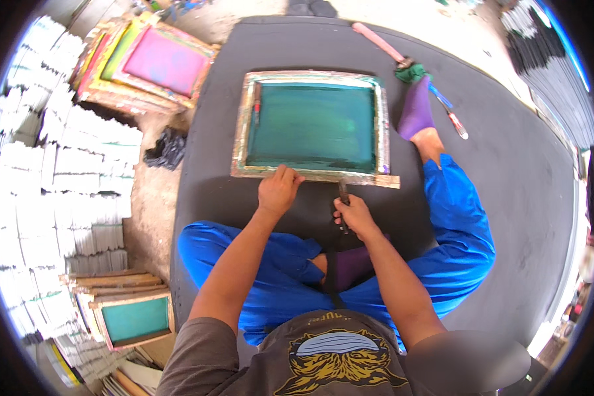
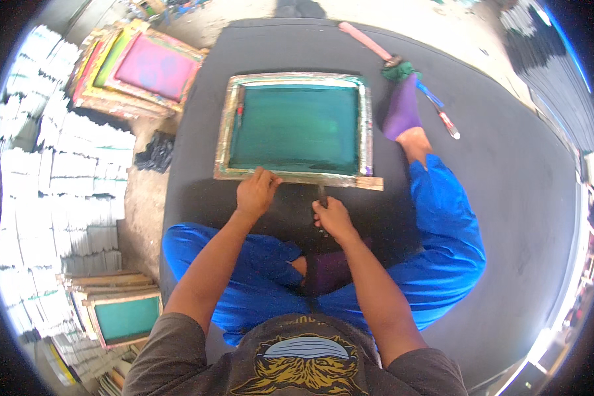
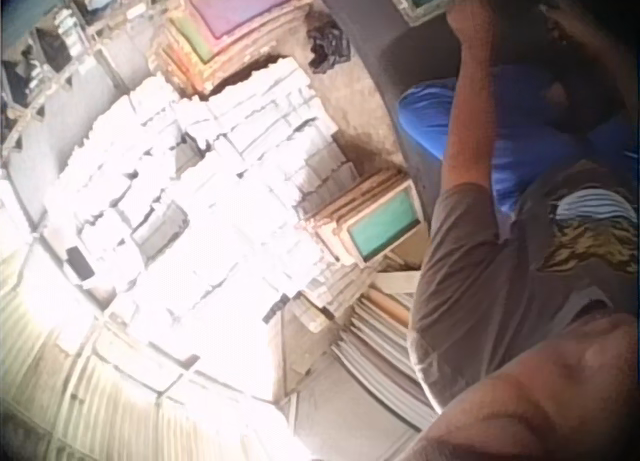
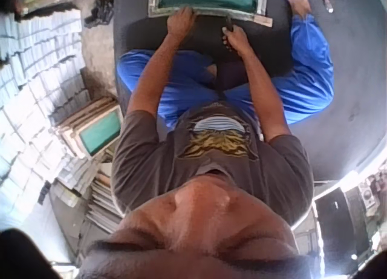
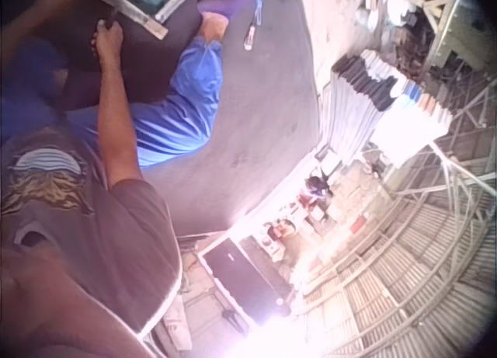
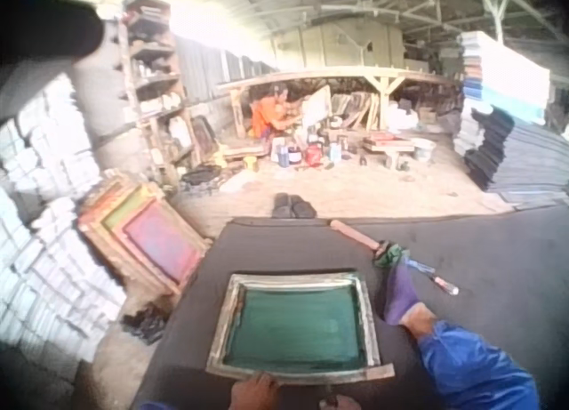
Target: The person sits on the floor and scrapes dried green material from the edges of a rectangular screen printing frame using a small metal tool. They work along the frame edges, removing residue and occasionally adjusting the frame's position.
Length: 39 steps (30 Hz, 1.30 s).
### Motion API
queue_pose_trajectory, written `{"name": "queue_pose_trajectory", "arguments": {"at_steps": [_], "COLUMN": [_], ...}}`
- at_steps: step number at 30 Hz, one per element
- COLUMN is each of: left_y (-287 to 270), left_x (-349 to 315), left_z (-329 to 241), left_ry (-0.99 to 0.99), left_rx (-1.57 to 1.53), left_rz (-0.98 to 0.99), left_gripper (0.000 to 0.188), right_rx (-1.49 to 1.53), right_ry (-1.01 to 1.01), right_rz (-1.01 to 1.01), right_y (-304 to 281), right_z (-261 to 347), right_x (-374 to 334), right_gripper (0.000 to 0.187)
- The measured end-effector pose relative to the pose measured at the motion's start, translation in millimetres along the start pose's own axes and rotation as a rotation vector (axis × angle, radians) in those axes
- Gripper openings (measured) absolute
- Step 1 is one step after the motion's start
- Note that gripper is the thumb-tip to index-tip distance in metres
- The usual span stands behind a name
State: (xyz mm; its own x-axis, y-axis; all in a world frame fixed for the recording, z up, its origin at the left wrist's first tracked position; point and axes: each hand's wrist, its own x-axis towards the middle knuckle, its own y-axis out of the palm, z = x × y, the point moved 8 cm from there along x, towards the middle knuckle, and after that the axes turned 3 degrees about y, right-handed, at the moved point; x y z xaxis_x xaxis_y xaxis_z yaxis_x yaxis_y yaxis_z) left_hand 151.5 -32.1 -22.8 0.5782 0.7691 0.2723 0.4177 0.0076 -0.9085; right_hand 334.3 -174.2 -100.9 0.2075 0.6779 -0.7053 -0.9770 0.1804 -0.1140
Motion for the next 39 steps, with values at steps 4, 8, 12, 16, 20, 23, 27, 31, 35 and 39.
{"name": "queue_pose_trajectory", "arguments": {"at_steps": [4,8,12,16,20,23,27,31,35,39], "left_y": [-47,-73,-68,-67,-51,-43,-43,-42,-41,-39], "left_x": [-22,-61,-82,-75,-61,-51,-52,-51,-51,-51], "left_z": [112,184,199,190,176,161,164,163,165,168], "left_ry": [-0.431,-0.908,-1.072,-1.049,-0.881,-0.797,-0.782,-0.772,-0.779,-0.776], "left_rx": [0.219,0.164,0.103,0.032,-0.052,-0.065,-0.105,-0.124,-0.124,-0.142], "left_rz": [0.059,0.085,0.082,0.013,-0.063,-0.096,-0.116,-0.131,-0.125,-0.132], "left_gripper": [0.026,0.028,0.027,0.025,0.026,0.027,0.028,0.029,0.03,0.031], "right_rx": [-0.04,-0.054,-0.051,-0.147,-0.217,-0.311,-0.309,-0.171,-0.144,-0.169], "right_ry": [0.009,-0.003,0.014,0.024,0.059,0.052,0.13,0.148,0.171,0.208], "right_rz": [0.089,0.158,0.182,0.121,0.034,-0.035,-0.013,-0.017,-0.026,-0.029], "right_y": [23,56,66,44,8,-21,-32,-32,-28,-28], "right_z": [16,26,30,24,19,14,14,15,18,21], "right_x": [-3,-1,-4,0,5,13,15,14,14,17], "right_gripper": [0.029,0.029,0.03,0.028,0.03,0.035,0.031,0.038,0.037,0.035]}}
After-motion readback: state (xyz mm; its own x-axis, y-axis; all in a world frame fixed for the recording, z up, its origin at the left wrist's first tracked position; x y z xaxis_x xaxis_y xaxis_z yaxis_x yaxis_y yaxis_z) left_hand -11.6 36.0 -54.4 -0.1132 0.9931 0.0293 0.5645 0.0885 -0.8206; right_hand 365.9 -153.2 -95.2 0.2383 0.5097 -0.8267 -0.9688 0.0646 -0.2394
